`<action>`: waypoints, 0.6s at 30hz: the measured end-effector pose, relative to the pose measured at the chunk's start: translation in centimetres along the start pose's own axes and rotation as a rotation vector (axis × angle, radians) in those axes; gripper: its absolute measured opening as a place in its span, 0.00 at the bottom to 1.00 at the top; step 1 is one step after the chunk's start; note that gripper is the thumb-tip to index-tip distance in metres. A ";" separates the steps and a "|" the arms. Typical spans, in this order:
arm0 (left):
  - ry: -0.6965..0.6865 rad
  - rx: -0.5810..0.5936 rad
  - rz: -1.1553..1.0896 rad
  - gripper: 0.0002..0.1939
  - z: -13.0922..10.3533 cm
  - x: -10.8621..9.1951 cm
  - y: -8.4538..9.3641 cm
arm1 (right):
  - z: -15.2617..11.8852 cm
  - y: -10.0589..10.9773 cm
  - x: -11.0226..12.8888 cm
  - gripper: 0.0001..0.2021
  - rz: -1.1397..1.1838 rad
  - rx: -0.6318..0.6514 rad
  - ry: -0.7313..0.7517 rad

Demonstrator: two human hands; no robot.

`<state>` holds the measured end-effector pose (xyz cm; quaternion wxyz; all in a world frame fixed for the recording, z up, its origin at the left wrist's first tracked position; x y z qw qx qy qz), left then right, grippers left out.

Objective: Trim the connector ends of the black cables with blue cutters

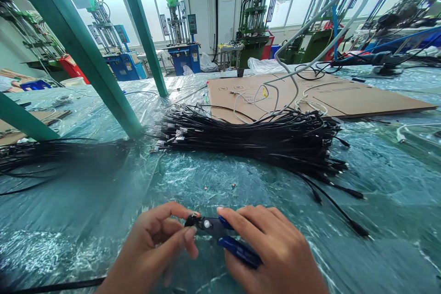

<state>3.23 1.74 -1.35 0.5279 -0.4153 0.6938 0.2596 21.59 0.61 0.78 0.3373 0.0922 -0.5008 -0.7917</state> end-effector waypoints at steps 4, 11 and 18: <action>0.014 0.003 -0.010 0.15 0.1 -0.2 0.0 | -0.2 -0.1 -0.1 0.13 -0.009 0.003 -0.008; 0.015 -0.014 -0.026 0.13 0.1 -0.4 -0.1 | -0.3 0.1 -0.1 0.13 -0.049 -0.029 -0.023; 0.031 -0.016 0.016 0.14 0.1 -0.4 0.0 | -0.3 -0.3 -0.1 0.14 -0.050 -0.001 -0.005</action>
Point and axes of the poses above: each hand's wrist, its own z-axis towards the middle knuckle, its own y-axis out of the back of the hand, x = y × z, the point moved 3 cm from there along z, towards the middle knuckle, and after that the axes turned 13 degrees about x, right-handed, at the moved point
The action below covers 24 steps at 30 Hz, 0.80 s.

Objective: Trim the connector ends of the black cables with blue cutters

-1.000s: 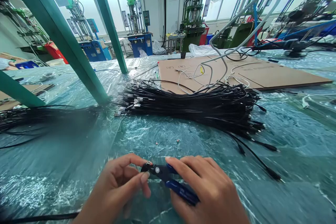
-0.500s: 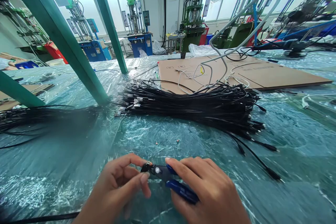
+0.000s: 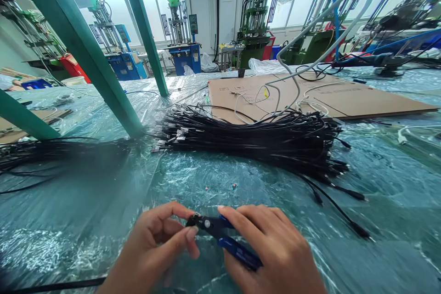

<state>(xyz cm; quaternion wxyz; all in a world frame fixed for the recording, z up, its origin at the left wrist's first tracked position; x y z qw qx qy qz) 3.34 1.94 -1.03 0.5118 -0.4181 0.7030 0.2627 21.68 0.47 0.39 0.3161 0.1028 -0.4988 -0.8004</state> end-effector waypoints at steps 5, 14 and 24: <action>-0.002 -0.045 0.043 0.13 -0.2 -0.3 -0.1 | 0.2 0.1 0.1 0.13 0.026 -0.020 -0.010; 0.011 -0.093 0.098 0.13 -0.4 -0.4 -0.3 | 0.2 -0.1 0.2 0.13 0.027 -0.027 0.001; 0.039 -0.033 0.046 0.12 -0.1 -0.1 -0.1 | -0.3 -0.1 0.0 0.14 0.014 -0.006 -0.026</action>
Point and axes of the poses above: each hand's wrist, its own z-axis towards the middle knuckle, its own y-axis out of the back of the hand, x = y × z, the point moved 3 cm from there along z, towards the middle knuckle, and after that the axes turned 13 degrees about x, right-handed, at the moved point
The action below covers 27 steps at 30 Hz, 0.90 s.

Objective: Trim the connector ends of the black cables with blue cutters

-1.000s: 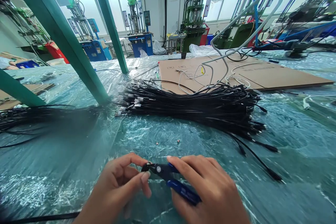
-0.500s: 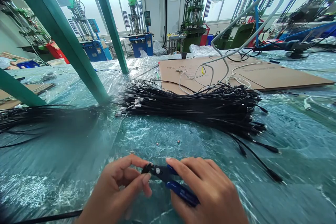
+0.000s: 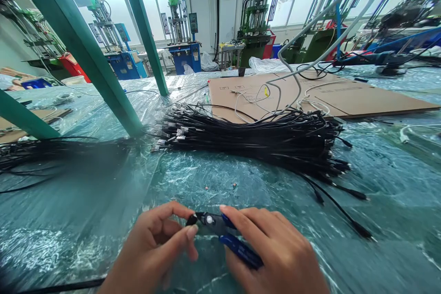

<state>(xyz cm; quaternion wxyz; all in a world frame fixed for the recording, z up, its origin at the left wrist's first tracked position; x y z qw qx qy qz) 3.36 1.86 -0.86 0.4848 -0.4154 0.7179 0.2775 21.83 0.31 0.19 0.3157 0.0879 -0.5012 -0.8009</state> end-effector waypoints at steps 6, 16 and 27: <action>0.001 0.009 -0.010 0.12 0.0 0.0 0.1 | 0.2 -0.1 0.1 0.13 0.003 -0.013 -0.027; -0.002 -0.035 0.073 0.11 -0.1 -0.3 -0.1 | 0.2 -0.2 0.3 0.14 -0.024 -0.002 0.013; -0.054 -0.039 0.206 0.11 0.0 0.0 0.1 | 0.2 -0.4 0.2 0.15 0.015 0.053 0.006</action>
Point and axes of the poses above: each hand's wrist, its own z-axis towards the middle knuckle, its own y-axis out of the back of the hand, x = y × z, the point moved 3 cm from there along z, towards the middle knuckle, and after that the axes turned 13 degrees about x, right-handed, at the moved point
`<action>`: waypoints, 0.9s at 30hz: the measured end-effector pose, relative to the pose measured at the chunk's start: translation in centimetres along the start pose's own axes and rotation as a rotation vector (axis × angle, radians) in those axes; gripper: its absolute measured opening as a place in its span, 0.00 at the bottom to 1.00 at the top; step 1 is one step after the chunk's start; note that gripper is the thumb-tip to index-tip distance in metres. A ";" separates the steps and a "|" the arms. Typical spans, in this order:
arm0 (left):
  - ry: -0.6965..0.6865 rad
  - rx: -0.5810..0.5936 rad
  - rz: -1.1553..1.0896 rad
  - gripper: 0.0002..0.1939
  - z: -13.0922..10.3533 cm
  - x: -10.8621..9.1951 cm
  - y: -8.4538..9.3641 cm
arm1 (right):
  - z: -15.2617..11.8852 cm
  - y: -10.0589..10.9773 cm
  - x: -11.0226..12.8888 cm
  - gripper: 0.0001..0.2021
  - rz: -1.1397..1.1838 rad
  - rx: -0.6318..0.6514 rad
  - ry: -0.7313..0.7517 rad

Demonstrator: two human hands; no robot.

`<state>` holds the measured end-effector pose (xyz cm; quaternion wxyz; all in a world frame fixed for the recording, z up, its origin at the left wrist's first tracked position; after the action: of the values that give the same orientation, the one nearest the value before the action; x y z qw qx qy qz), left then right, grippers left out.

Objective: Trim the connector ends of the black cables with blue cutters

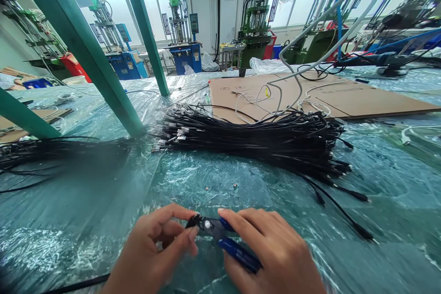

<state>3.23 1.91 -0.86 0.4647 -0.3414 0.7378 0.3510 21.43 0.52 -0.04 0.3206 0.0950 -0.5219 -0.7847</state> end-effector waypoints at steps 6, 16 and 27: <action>-0.066 -0.124 0.074 0.08 -0.3 0.0 -0.2 | -0.1 0.2 -0.1 0.14 -0.022 -0.020 0.006; -0.031 -0.087 0.184 0.11 -0.1 -0.3 -0.1 | -1.1 0.0 -0.1 0.16 -0.162 -0.054 0.067; -0.046 -0.070 0.190 0.11 -0.2 0.1 0.1 | -0.2 0.4 0.3 0.13 -0.106 -0.094 0.000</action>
<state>2.97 1.77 -0.83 0.4337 -0.2776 0.7434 0.4268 21.44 0.10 0.30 0.2827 0.1074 -0.4789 -0.8241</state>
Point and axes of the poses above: each hand's wrist, its own z-axis towards the middle knuckle, its own y-axis out of the back of the hand, x = y × z, the point moved 3 cm from there along z, towards the middle knuckle, and after that the axes turned 13 degrees about x, right-handed, at the moved point
